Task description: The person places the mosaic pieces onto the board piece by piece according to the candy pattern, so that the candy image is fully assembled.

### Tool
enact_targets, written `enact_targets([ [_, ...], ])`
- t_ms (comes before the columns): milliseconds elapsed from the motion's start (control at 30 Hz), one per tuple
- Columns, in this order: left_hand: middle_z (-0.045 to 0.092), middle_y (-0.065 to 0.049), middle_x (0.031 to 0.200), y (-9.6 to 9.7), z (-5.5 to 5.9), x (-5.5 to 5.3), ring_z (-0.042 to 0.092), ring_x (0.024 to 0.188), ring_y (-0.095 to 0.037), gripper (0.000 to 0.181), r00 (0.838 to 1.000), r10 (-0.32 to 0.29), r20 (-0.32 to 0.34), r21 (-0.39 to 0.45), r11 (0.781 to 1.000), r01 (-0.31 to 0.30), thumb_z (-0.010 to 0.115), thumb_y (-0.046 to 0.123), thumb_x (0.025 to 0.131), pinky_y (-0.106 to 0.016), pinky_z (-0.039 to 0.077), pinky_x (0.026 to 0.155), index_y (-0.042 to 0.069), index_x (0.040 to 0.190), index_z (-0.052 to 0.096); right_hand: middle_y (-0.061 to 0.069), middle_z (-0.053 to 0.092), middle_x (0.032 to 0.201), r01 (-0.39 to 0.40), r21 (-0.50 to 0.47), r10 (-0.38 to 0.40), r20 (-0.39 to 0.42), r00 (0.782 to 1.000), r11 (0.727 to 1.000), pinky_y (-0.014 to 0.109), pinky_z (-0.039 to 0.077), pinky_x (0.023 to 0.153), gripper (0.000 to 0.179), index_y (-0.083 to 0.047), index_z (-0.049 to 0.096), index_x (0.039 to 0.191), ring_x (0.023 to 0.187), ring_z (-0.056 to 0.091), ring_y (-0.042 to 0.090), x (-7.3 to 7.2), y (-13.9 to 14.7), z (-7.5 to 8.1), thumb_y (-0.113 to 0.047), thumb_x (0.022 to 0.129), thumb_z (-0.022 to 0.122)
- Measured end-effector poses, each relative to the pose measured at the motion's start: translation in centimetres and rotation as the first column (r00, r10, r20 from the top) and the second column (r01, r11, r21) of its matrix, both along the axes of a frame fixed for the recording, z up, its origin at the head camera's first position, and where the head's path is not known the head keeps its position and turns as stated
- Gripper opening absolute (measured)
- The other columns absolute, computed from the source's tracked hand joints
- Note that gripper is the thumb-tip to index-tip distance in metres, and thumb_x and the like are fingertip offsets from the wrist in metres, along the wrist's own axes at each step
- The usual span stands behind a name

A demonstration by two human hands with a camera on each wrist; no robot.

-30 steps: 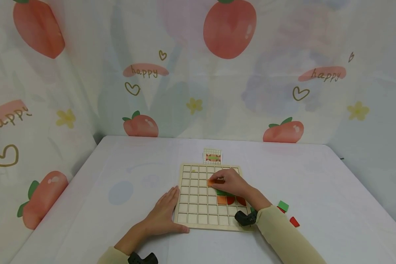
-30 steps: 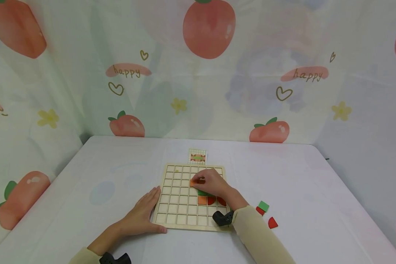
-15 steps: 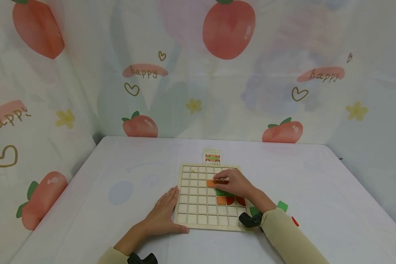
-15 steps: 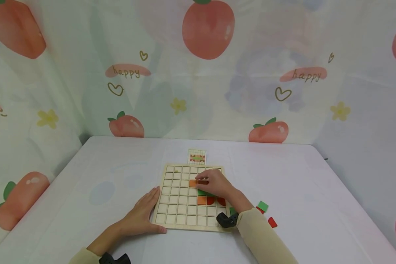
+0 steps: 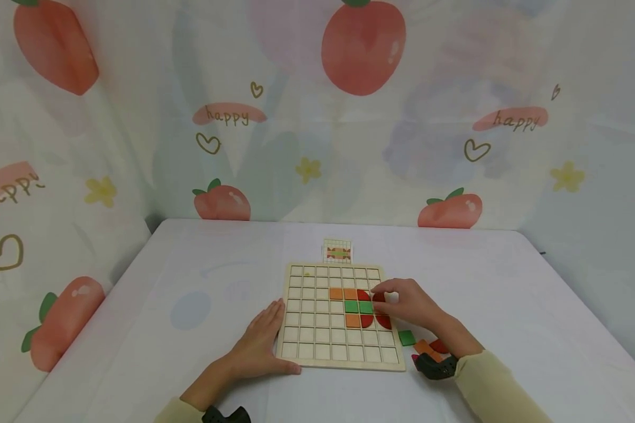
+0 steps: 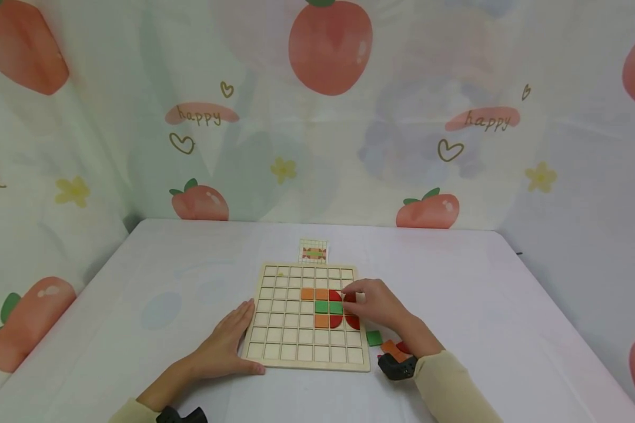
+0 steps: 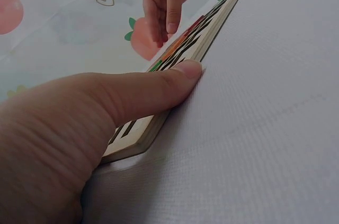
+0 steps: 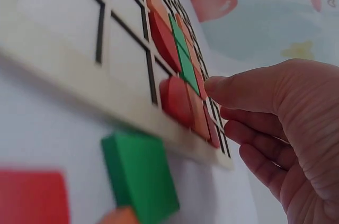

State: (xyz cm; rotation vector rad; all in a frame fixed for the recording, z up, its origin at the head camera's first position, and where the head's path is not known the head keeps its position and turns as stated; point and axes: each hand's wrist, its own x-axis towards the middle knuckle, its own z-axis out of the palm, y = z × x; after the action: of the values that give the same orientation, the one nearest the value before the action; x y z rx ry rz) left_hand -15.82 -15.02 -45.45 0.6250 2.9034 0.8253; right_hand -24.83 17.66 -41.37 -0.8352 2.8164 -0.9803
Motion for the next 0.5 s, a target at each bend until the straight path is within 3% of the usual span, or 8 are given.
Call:
enact_targets([
  [167, 0.01, -0.015, 0.151, 0.0, -0.2, -0.1, 0.006, 0.138, -0.024, 0.124, 1.0, 0.007, 0.003, 0.004, 1.0, -0.007, 0.063, 0.074, 0.062, -0.044, 0.01, 0.108, -0.004, 0.145, 0.011, 0.0, 0.065, 0.103, 0.082, 0.03, -0.083, 0.023, 0.996, 0.996, 0.05, 0.043, 0.087, 0.03, -0.011, 0.069, 0.107, 0.103, 0.055, 0.026, 1.0, 1.8, -0.2, -0.024, 0.081, 0.072],
  [500, 0.01, -0.014, 0.151, 0.0, -0.4, -0.1, 0.006, 0.138, -0.024, 0.126, 1.0, 0.006, 0.0, 0.008, 1.0, -0.006, 0.062, 0.075, 0.061, -0.044, 0.01, 0.108, -0.003, 0.145, 0.01, 0.006, 0.064, 0.106, 0.146, 0.073, -0.147, 0.009, 0.989, 0.987, 0.049, 0.046, 0.084, 0.031, -0.007, 0.067, 0.108, 0.104, 0.055, 0.03, 3.4, 4.9, -0.2, -0.018, 0.079, 0.073],
])
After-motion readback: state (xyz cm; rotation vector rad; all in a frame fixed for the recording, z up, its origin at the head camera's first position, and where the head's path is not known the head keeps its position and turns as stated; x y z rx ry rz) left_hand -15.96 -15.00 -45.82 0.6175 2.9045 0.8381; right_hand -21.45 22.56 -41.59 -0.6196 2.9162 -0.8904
